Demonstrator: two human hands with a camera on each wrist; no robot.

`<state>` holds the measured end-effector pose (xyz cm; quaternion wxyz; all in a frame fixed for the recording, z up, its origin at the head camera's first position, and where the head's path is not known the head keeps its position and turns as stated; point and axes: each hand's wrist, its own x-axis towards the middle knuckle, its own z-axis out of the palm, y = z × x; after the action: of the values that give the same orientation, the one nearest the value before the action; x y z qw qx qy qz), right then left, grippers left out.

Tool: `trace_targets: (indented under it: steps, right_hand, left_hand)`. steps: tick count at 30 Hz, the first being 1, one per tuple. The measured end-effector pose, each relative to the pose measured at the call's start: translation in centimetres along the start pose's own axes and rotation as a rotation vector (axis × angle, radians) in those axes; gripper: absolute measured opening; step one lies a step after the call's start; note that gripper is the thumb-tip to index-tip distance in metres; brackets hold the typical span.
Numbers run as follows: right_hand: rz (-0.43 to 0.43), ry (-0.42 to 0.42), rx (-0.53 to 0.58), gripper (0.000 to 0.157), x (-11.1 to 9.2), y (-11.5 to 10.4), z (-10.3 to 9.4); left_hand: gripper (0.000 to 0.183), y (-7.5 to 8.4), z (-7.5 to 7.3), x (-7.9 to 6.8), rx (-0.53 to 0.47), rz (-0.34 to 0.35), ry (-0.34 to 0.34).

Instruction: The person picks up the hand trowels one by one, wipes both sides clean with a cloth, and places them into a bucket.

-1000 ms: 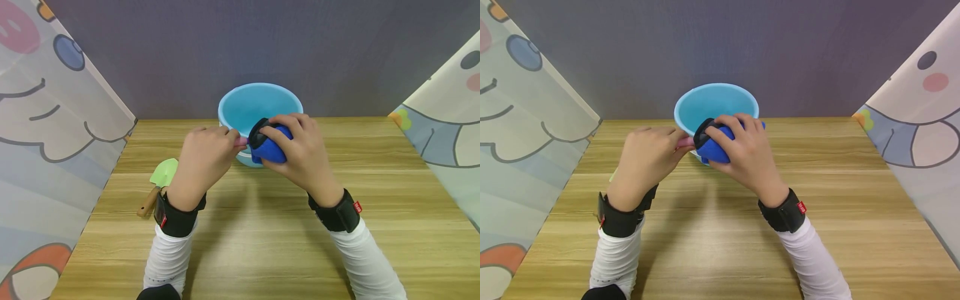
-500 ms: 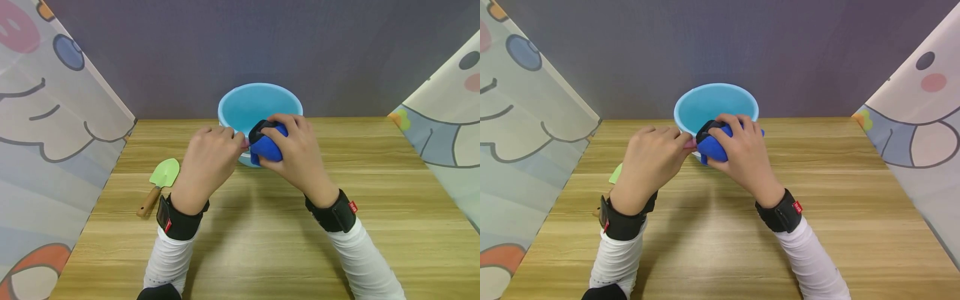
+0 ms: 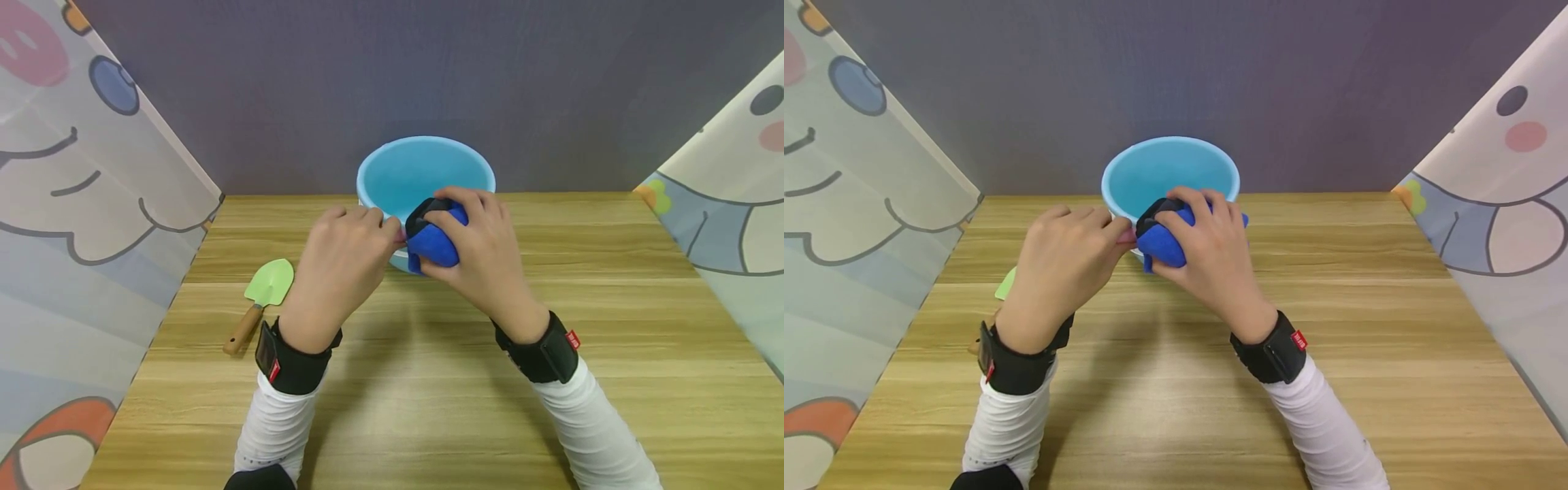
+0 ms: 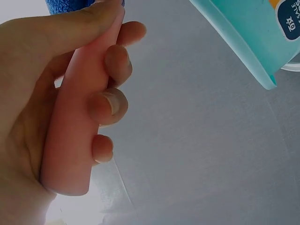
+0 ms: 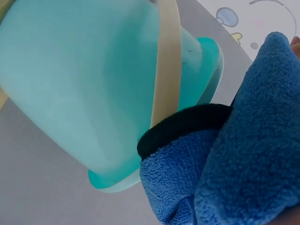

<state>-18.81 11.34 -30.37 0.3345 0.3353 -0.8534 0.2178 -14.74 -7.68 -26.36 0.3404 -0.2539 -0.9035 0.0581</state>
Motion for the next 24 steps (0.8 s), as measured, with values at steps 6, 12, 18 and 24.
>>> trace_targets:
  steps: [6, 12, 18, 24]
  right_hand:
    - [0.022, 0.002, 0.02, 0.047, -0.04, -0.14, -0.1]
    - [0.039, -0.01, 0.009, 0.049, -0.08, -0.18, -0.19]
    - [0.046, -0.02, -0.001, 0.051, -0.12, -0.18, -0.21]
    - [0.053, -0.02, -0.007, 0.051, -0.05, -0.15, -0.38]
  left_hand:
    - [0.03, 0.1, 0.07, -0.02, 0.0, 0.002, 0.005]
    - [0.032, 0.06, 0.08, 0.04, 0.011, 0.006, 0.001]
    - [0.033, 0.02, 0.08, 0.06, 0.014, 0.011, 0.01]
    - [0.039, -0.01, 0.11, 0.11, 0.029, 0.013, 0.038]
